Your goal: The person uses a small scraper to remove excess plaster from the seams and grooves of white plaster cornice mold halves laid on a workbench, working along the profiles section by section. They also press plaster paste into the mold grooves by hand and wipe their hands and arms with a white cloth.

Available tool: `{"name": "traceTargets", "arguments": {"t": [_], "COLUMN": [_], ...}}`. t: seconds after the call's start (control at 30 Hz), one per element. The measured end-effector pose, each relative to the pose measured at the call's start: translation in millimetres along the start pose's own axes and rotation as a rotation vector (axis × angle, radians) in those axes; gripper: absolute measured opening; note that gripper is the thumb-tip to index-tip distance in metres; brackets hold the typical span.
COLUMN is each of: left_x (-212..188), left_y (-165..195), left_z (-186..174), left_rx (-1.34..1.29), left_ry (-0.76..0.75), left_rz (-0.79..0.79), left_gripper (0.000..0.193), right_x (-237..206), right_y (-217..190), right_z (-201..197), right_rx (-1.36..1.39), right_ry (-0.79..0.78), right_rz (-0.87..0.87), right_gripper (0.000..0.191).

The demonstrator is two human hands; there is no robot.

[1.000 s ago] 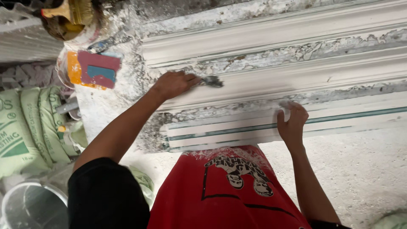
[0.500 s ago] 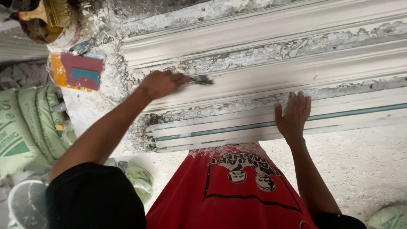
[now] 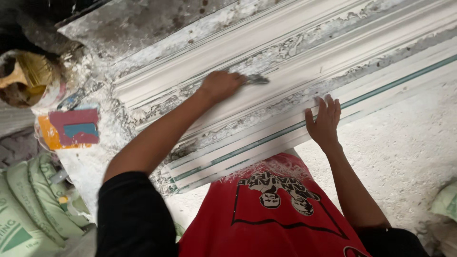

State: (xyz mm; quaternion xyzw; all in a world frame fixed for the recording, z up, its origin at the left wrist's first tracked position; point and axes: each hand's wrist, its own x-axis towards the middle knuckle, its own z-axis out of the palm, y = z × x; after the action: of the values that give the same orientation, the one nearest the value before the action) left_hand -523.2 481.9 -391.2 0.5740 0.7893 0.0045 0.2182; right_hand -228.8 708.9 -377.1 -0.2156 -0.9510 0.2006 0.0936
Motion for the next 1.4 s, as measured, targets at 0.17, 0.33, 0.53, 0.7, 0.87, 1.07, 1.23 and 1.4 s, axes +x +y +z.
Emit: {"name": "traceTargets", "arguments": {"t": [0.17,0.33,0.53,0.7,0.87,1.07,1.23,1.4], "left_x": [-21,100,274,415,524,532,556,703], "left_y": [-5,52,137,219,277,277,291,354], "left_z": [1,-23,-59,-89,-114,-129,-135,-149], "left_rx": [0.023,0.038,0.065,0.092,0.082,0.175,0.145,0.097], "left_ry": [0.271,0.028,0.119,0.169,0.22,0.064,0.028,0.125], "left_rz": [0.165,0.037,0.117,0.126,0.121,0.104,0.123,0.176], "left_gripper": [0.043,0.039,0.029,0.031,0.032,0.032,0.041,0.037], "right_x": [-9,9,41,61,81,88,100,152], "right_y": [23,58,163,274,367,446,506,582], "right_z": [-12,-22,-63,-114,-158,-188,-216,-233], "right_rx": [0.055,0.057,0.143,0.17,0.144,0.215,0.222,0.226], "right_ry": [0.022,0.047,0.054,0.03,0.027,0.06,0.074,0.046], "right_rz": [0.044,-0.036,-0.021,-0.049,-0.031,0.08,0.151,0.103], "right_gripper": [0.053,0.05,0.049,0.048,0.044,0.041,0.041,0.038]}}
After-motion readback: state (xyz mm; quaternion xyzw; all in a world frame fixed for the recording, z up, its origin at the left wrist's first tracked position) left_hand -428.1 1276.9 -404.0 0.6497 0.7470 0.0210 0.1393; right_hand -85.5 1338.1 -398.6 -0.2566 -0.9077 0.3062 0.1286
